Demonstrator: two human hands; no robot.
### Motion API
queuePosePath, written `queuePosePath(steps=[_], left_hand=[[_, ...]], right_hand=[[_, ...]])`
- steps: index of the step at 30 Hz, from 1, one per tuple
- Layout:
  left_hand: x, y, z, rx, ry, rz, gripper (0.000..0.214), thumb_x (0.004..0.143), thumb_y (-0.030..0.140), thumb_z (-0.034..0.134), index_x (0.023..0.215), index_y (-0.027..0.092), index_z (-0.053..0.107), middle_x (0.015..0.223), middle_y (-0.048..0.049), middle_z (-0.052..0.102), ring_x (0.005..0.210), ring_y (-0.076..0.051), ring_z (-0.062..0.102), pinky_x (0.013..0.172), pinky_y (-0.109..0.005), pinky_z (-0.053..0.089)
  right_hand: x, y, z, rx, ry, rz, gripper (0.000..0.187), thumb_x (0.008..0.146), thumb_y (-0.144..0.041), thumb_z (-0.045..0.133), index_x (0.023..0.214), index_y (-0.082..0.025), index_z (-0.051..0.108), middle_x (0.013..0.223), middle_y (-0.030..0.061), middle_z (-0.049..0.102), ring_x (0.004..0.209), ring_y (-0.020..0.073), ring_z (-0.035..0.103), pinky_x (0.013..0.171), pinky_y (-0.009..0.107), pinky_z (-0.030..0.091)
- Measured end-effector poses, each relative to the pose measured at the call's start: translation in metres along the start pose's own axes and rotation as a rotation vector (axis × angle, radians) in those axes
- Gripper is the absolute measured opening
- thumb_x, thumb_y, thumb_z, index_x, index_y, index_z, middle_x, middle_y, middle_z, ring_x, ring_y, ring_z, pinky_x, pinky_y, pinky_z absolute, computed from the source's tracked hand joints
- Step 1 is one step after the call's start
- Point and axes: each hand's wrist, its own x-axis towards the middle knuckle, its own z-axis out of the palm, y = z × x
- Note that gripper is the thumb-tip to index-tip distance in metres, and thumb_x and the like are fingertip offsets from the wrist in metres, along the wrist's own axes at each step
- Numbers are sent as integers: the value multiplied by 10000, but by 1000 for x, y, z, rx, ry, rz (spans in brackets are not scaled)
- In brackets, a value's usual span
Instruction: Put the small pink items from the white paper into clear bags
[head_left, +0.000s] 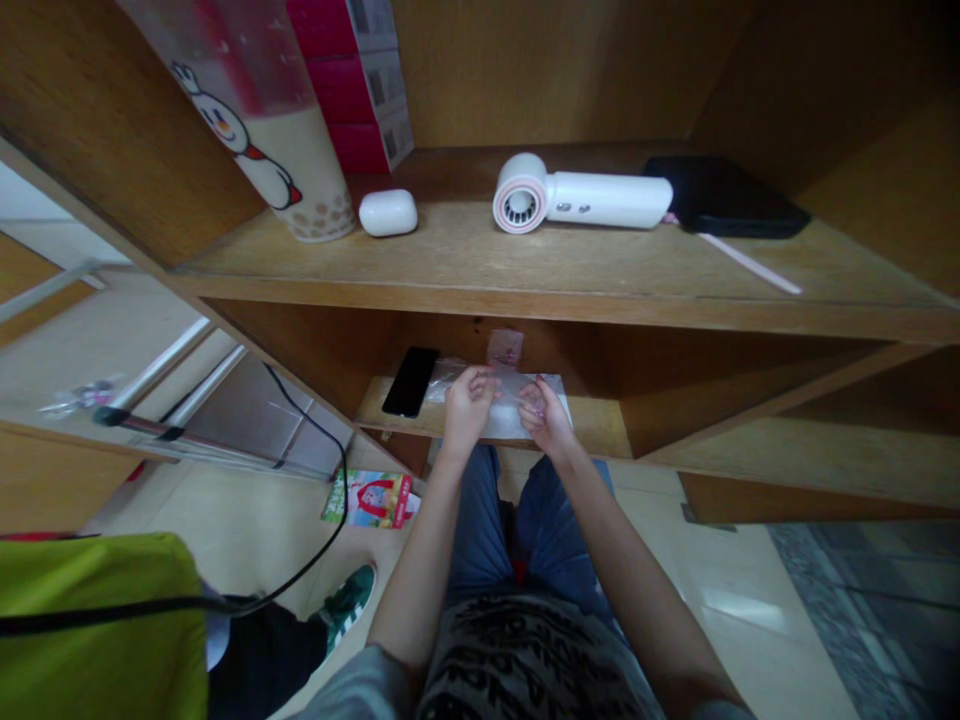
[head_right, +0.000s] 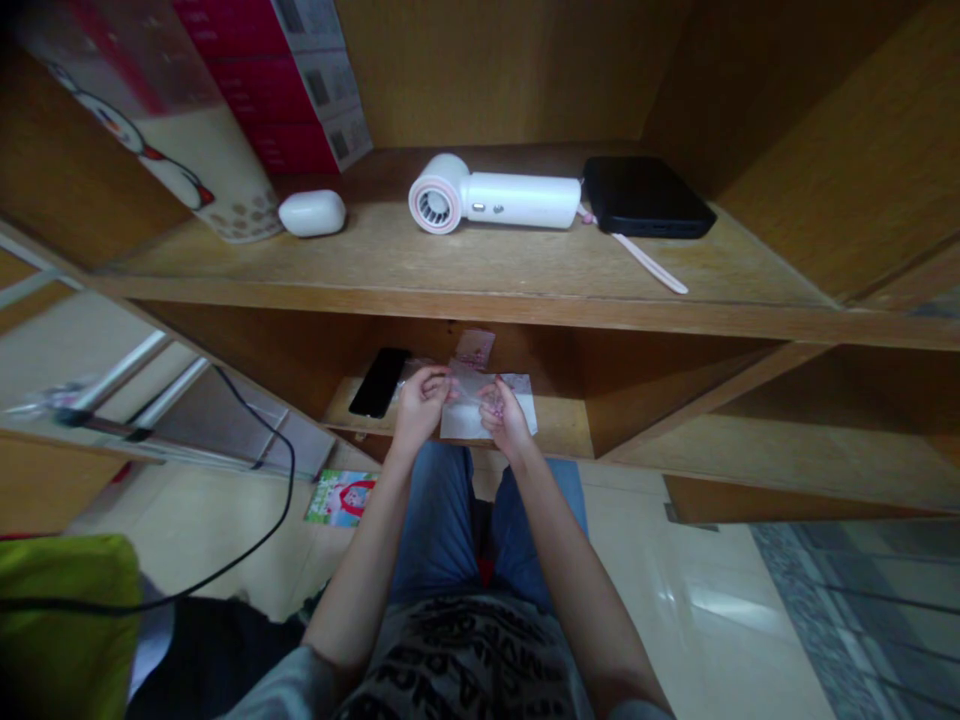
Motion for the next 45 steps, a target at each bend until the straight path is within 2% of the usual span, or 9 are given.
queuePosePath(steps=[5, 9, 14, 18, 21, 26, 30, 36, 45], left_hand=[[3, 2, -3, 57, 56, 14, 194, 802, 264, 536, 889, 127, 644, 872, -97, 698, 678, -151, 670, 667, -280, 543], [2, 0, -15, 142, 126, 62, 253, 822, 295, 528, 945, 121, 663, 983, -121, 691, 801, -181, 674, 760, -317, 541], [-5, -14, -35, 286, 233, 82, 385, 821, 358, 550, 1133, 138, 608, 1135, -131, 639, 949, -205, 642, 850, -339, 517], [-11, -31, -43, 302, 268, 93, 530, 808, 397, 563, 1277, 159, 490, 1287, -146, 532, 987, -202, 625, 813, -313, 529], [-15, -43, -44, 323, 259, 95, 610, 800, 405, 572, 1338, 170, 410, 1311, -158, 502, 997, -200, 618, 811, -312, 526], [-20, -60, -40, 380, 222, 73, 671, 811, 416, 549, 1390, 172, 312, 1291, -163, 515, 1039, -218, 594, 837, -347, 510], [-23, -68, -37, 458, 192, 55, 674, 821, 401, 530, 1403, 170, 279, 1336, -168, 474, 1147, -242, 538, 958, -402, 439], [-29, -70, -30, 647, 152, 64, 724, 818, 381, 517, 1406, 68, 233, 1415, -228, 342, 1309, -294, 356, 1064, -441, 309], [-31, -61, -21, 1004, 191, 34, 688, 803, 398, 519, 1357, 39, 326, 1179, -221, 507, 1142, -331, 470, 925, -450, 390]], right_hand=[[6, 1, -5, -31, 66, -65, 362, 754, -550, 535, 628, -218, 465, 375, -121, 225, 296, 41, 95, 303, 184, 80], [17, 1, -23, -209, 235, -244, 418, 727, -594, 544, 591, -219, 418, 392, -117, 234, 302, 42, 143, 316, 194, 123], [27, -13, -44, -1017, 464, -512, 502, 796, -622, 413, 587, -179, 529, 541, 21, 545, 509, 124, 499, 501, 239, 355], [29, -22, -39, -1624, 512, -366, 500, 891, -516, 317, 870, -153, 661, 772, 111, 677, 716, 198, 614, 623, 271, 399], [28, -22, -29, -1858, 496, -248, 495, 914, -487, 281, 959, -173, 661, 839, 122, 692, 773, 206, 633, 645, 270, 406], [28, -13, -22, -1995, 439, -240, 482, 908, -492, 293, 960, -173, 651, 870, 120, 690, 805, 212, 636, 662, 274, 406], [30, -8, -24, -2039, 384, -270, 454, 907, -467, 309, 964, -170, 646, 871, 119, 691, 794, 217, 643, 644, 273, 400], [31, -6, -25, -2072, 338, -280, 392, 913, -382, 304, 998, -181, 630, 917, 118, 692, 808, 208, 647, 640, 274, 398], [30, -6, -23, -2084, 344, -288, 359, 919, -329, 305, 1030, -168, 605, 1050, 106, 661, 872, 183, 633, 667, 247, 405]])
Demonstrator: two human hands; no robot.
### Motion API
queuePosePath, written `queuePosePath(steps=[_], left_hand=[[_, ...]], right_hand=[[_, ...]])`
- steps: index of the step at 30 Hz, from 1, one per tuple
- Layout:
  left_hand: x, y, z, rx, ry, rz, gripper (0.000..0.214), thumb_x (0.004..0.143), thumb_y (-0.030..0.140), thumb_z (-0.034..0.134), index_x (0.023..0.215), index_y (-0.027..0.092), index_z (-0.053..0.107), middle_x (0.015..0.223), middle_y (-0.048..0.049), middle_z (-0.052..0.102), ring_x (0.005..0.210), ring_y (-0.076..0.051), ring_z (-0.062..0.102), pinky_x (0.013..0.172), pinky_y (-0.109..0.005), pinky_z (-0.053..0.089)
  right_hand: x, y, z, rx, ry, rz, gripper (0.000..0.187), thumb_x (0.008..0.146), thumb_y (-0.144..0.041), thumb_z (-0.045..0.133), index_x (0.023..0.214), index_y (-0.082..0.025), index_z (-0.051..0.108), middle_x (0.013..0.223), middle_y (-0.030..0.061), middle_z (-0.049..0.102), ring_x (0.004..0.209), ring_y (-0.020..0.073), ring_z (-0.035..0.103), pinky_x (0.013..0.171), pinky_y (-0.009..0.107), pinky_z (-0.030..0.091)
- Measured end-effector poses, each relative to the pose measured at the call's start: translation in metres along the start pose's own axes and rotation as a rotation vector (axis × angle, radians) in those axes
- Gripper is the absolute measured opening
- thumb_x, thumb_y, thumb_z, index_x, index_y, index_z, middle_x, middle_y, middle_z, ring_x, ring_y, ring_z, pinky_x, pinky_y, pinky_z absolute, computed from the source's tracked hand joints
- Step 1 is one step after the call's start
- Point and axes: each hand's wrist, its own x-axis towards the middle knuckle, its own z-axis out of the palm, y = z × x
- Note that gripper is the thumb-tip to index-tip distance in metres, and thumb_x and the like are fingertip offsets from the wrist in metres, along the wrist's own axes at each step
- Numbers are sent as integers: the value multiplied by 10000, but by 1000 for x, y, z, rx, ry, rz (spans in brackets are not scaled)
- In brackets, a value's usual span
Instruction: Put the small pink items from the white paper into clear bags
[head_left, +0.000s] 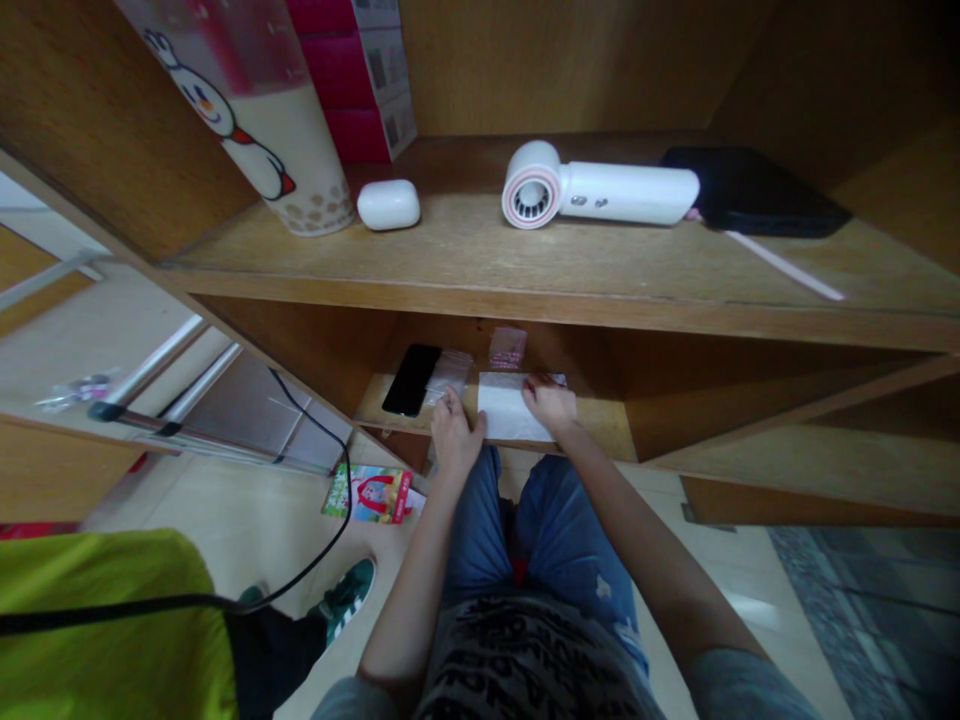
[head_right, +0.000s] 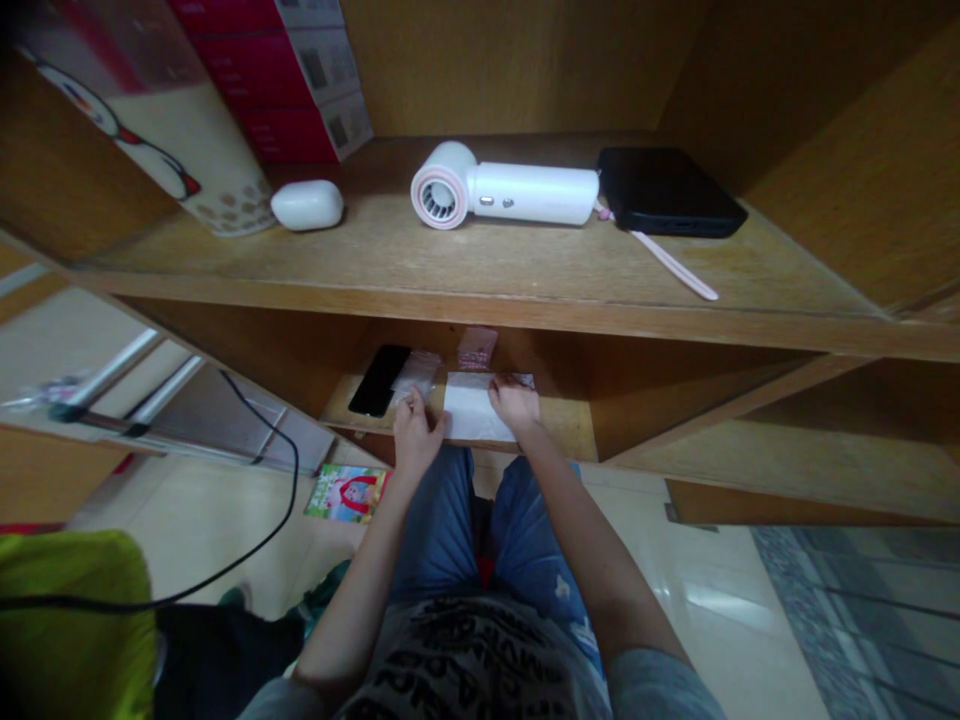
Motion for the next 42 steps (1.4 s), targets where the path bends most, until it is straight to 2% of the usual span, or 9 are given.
queuePosePath(steps=[5, 9, 11, 15, 19, 22, 27, 33, 42], left_hand=[[4, 0, -5, 165, -5, -20, 550, 816, 408, 506, 1281, 118, 467, 1018, -145, 551, 996, -283, 525, 853, -405, 419], [21, 1, -12, 203, 126, 16, 492, 813, 416, 510, 1229, 153, 510, 1133, -158, 515, 1043, -294, 486, 859, -399, 409], [36, 1, -14, 237, 162, 55, 513, 824, 416, 490, 1265, 155, 472, 1227, -166, 473, 1085, -306, 458, 876, -403, 398], [67, 0, -7, 306, 76, 156, 617, 806, 477, 503, 1342, 194, 386, 1327, -166, 409, 1107, -317, 459, 875, -399, 399], [83, -3, 7, 381, 14, 178, 650, 791, 517, 507, 1349, 211, 379, 1337, -174, 409, 1093, -335, 478, 848, -412, 409], [85, -3, 11, 389, 45, 152, 545, 825, 476, 463, 1303, 217, 436, 1325, -154, 433, 1083, -322, 488, 847, -419, 409], [81, -1, 1, 365, 88, 86, 476, 844, 442, 426, 1261, 217, 472, 1279, -131, 468, 1065, -299, 495, 825, -409, 416], [75, -3, -1, 389, 10, 66, 492, 834, 451, 433, 1244, 184, 478, 1272, -151, 461, 1026, -296, 520, 814, -397, 426], [78, -10, 7, 391, 22, 99, 472, 824, 406, 454, 1236, 177, 474, 1237, -133, 490, 986, -279, 552, 795, -378, 448]], right_hand=[[0, 2, 3, -27, 54, -36, 331, 917, -310, 300, 1015, -189, 593, 1060, 79, 652, 862, 170, 627, 650, 234, 401], [0, 2, 3, -36, 54, -42, 335, 920, -316, 300, 1017, -191, 595, 1079, 80, 642, 862, 171, 625, 654, 234, 403], [-1, 1, 3, -37, 50, -37, 338, 921, -318, 300, 1030, -190, 593, 1092, 84, 636, 865, 174, 624, 657, 237, 404], [-1, 0, 1, -57, 31, -28, 350, 925, -328, 287, 1058, -193, 582, 1129, 90, 616, 886, 177, 617, 661, 243, 405], [0, 1, 0, -69, 5, -45, 356, 923, -336, 283, 1086, -196, 566, 1138, 100, 602, 914, 173, 602, 677, 245, 400], [0, 2, 1, -60, 22, -55, 338, 914, -333, 299, 1071, -202, 568, 1113, 86, 607, 892, 169, 602, 660, 245, 397], [1, 1, 2, -66, 29, -42, 343, 912, -326, 296, 1058, -192, 576, 1107, 95, 601, 883, 171, 599, 662, 249, 399], [1, 1, 4, -71, 24, -38, 356, 916, -327, 285, 1094, -206, 569, 1137, 85, 589, 875, 168, 601, 662, 247, 406], [1, 2, 6, -68, 43, -38, 344, 910, -342, 294, 1071, -216, 572, 1139, 72, 586, 842, 165, 603, 621, 249, 394]])
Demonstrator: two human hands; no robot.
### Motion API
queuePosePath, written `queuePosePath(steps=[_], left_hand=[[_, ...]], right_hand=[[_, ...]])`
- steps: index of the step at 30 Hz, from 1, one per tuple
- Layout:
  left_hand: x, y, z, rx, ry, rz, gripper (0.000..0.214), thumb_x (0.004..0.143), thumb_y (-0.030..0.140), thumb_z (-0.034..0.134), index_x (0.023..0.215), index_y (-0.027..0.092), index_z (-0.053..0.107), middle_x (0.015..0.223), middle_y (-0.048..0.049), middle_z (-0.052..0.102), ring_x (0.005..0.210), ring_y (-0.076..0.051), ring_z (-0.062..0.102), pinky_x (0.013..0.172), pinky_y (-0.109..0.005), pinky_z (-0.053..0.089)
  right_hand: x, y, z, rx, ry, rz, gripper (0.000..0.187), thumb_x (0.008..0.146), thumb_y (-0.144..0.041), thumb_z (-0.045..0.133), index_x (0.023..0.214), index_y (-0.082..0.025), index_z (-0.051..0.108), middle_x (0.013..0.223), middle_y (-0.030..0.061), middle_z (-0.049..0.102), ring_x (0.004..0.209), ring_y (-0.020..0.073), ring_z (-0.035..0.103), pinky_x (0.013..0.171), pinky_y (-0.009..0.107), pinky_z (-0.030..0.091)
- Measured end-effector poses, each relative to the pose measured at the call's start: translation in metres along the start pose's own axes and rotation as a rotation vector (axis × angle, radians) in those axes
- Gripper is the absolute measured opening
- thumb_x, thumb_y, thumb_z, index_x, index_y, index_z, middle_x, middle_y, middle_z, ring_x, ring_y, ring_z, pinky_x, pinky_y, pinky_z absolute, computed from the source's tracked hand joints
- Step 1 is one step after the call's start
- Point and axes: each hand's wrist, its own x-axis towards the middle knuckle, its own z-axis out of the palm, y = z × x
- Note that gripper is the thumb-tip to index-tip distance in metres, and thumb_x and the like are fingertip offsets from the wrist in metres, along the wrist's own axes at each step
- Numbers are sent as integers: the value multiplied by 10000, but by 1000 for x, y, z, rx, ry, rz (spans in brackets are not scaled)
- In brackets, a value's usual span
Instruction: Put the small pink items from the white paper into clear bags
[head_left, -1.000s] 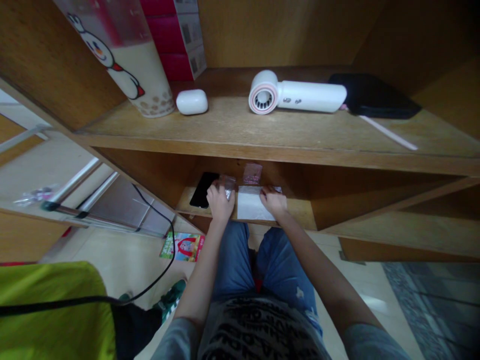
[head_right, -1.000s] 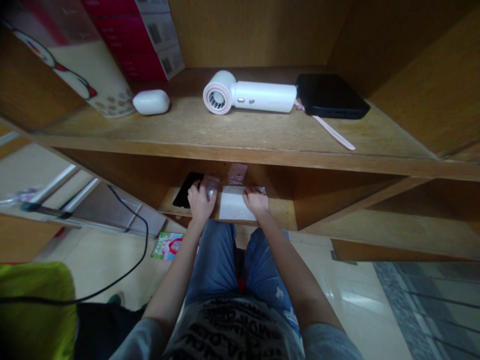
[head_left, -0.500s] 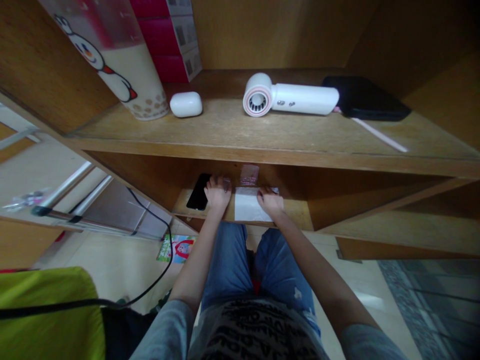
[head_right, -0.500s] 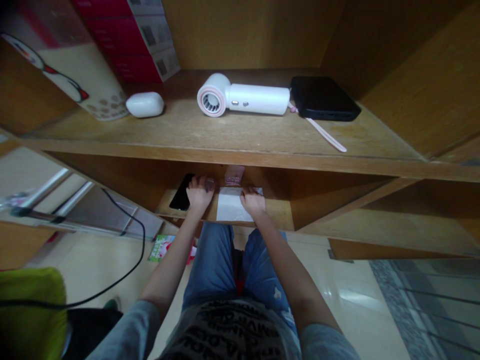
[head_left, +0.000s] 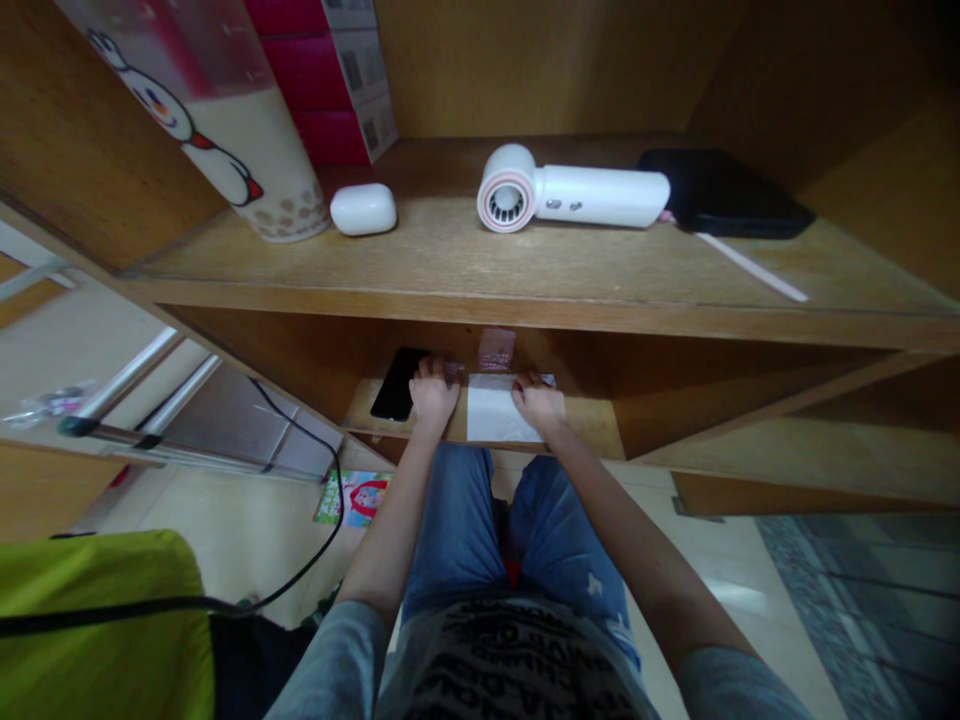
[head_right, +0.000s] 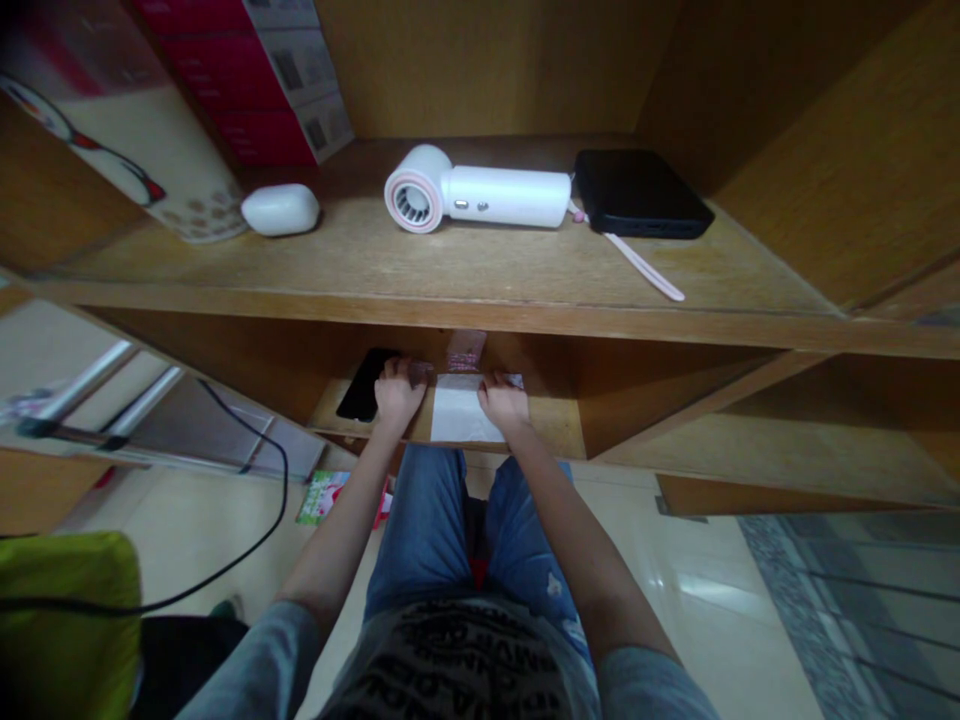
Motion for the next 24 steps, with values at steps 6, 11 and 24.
queuePosePath(steps=[6, 11, 24], left_hand=[[3, -3, 4, -40, 7, 20, 447, 838, 382, 437, 1223, 159, 483, 1221, -140, 496, 1006, -260, 551, 805, -343, 447], [2, -2, 6, -40, -13, 51, 462, 840, 444, 435, 1190, 152, 509, 1176, -149, 525, 1018, -279, 534, 832, -368, 432], [1, -2, 13, -107, 64, 120, 437, 833, 386, 482, 1203, 154, 490, 1163, -135, 516, 1032, -271, 513, 876, -361, 420]], right_hand=[[0, -1, -1, -6, -8, 10, 378, 920, -342, 265, 1087, -206, 576, 1169, 86, 574, 852, 166, 602, 639, 253, 399], [-1, -1, -4, 9, -17, 8, 374, 914, -337, 286, 1101, -208, 583, 1185, 91, 568, 870, 170, 603, 652, 256, 408], [-2, 0, -11, 30, -41, 1, 399, 933, -352, 255, 1110, -205, 581, 1170, 94, 573, 917, 165, 584, 677, 247, 395]])
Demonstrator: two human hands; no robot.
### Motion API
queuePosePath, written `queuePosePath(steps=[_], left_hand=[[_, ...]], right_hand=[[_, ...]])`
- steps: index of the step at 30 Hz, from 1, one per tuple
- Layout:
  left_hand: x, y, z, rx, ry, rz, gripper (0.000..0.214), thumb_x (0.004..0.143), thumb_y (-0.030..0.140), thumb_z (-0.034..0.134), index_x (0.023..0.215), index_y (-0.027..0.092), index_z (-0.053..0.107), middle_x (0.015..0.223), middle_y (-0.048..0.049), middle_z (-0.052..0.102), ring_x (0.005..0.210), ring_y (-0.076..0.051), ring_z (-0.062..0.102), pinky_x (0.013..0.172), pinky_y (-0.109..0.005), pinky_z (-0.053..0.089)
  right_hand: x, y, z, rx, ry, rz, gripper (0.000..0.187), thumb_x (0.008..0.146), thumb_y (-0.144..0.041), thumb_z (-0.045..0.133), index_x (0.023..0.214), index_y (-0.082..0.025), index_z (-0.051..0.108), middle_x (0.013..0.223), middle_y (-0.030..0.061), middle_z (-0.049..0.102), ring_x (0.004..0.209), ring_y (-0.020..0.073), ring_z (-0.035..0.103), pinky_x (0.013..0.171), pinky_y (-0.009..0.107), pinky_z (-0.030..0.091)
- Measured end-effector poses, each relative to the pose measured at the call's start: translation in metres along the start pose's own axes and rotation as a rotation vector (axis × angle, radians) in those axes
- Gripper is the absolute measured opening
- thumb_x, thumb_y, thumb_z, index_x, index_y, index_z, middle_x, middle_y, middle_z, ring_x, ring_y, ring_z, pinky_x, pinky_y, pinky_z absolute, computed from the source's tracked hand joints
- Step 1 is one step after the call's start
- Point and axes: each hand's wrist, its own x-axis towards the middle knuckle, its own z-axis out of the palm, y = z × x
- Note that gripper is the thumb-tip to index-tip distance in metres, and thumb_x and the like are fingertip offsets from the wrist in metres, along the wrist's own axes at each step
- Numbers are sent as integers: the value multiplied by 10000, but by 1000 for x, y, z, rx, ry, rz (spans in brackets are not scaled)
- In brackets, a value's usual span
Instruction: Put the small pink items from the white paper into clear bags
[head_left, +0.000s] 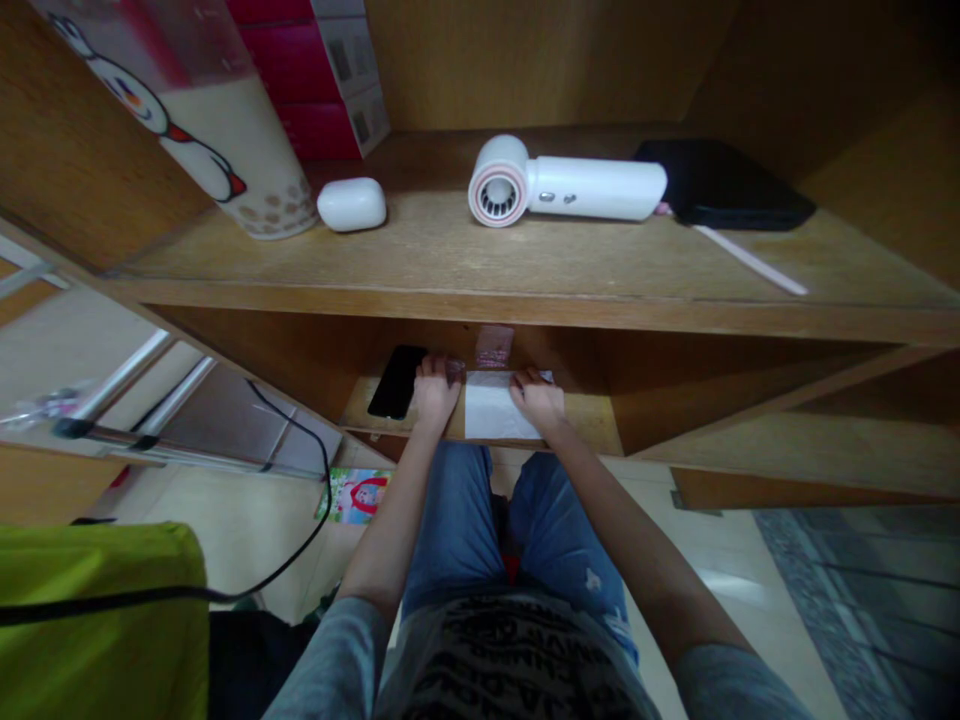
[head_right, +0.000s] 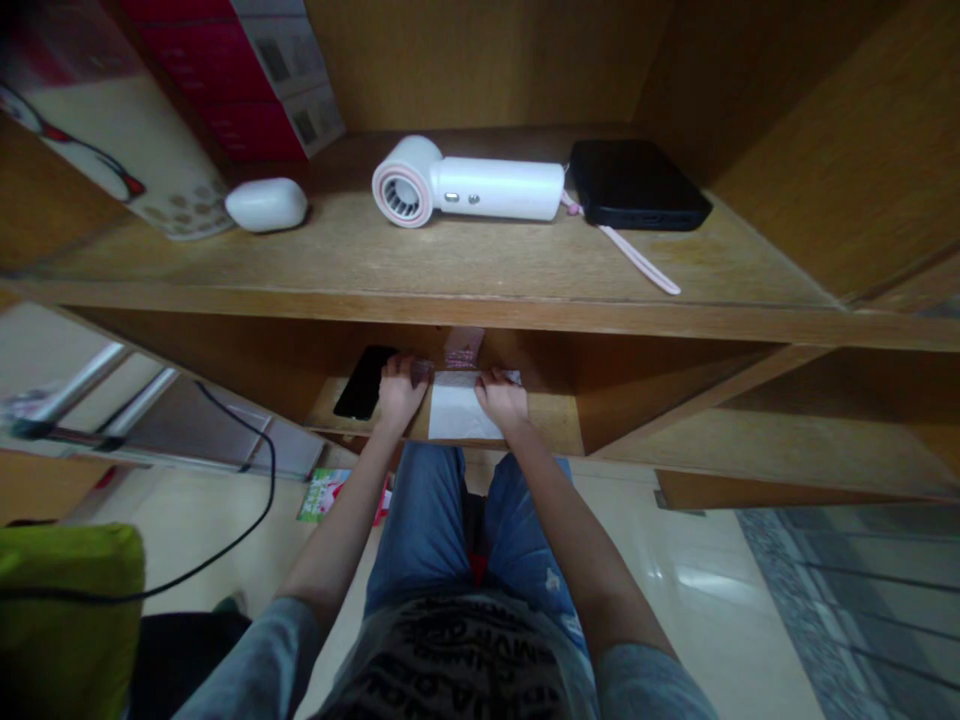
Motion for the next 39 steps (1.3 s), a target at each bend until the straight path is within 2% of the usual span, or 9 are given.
queuePosePath(steps=[10, 16, 24, 30, 32, 36, 39], left_hand=[[3, 3, -11, -40, 50, -40, 419, 824, 349, 501, 1204, 172, 485, 1228, -124, 483, 1092, -261, 484, 917, -355, 415], [3, 7, -5, -23, -27, -51, 528, 783, 451, 543, 1220, 164, 473, 1257, -146, 474, 1086, -294, 490, 870, -379, 432], [1, 6, -8, -70, 13, -25, 475, 783, 347, 552, 1214, 162, 475, 1241, -131, 474, 1114, -269, 474, 936, -372, 409], [12, 7, -14, -66, 24, -19, 479, 793, 342, 536, 1237, 173, 477, 1272, -133, 456, 1136, -278, 461, 951, -392, 401], [16, 8, -11, -59, -11, 22, 494, 807, 343, 522, 1267, 177, 457, 1280, -132, 462, 1156, -274, 452, 964, -389, 390], [18, 10, 0, 13, -172, 56, 498, 865, 390, 427, 1326, 204, 411, 1367, -138, 417, 1217, -292, 420, 974, -429, 370], [13, 9, 8, 62, -231, 76, 501, 906, 393, 327, 1358, 183, 376, 1439, -149, 335, 1329, -290, 294, 1042, -470, 283]], right_hand=[[0, 2, 2, 30, 20, 10, 412, 931, -356, 242, 1079, -207, 596, 1150, 88, 590, 897, 176, 591, 668, 250, 390], [0, 1, 0, 26, 4, 19, 434, 930, -366, 227, 1107, -216, 594, 1175, 83, 577, 904, 175, 589, 678, 251, 398], [1, 3, 1, 40, 18, 15, 426, 930, -360, 234, 1079, -208, 602, 1130, 78, 599, 900, 171, 587, 679, 246, 394], [0, 2, -2, 28, -5, 4, 432, 934, -351, 226, 1108, -209, 594, 1159, 85, 586, 917, 168, 584, 704, 249, 393], [0, 3, -2, 37, 8, 8, 424, 932, -355, 237, 1090, -206, 601, 1155, 84, 588, 908, 167, 586, 695, 245, 392], [1, 3, 1, 61, 42, 19, 395, 929, -352, 259, 1045, -211, 609, 1116, 66, 609, 878, 165, 593, 669, 238, 388], [2, 3, 4, 66, 49, 32, 395, 932, -353, 253, 1050, -216, 604, 1113, 67, 613, 865, 165, 595, 671, 239, 388]])
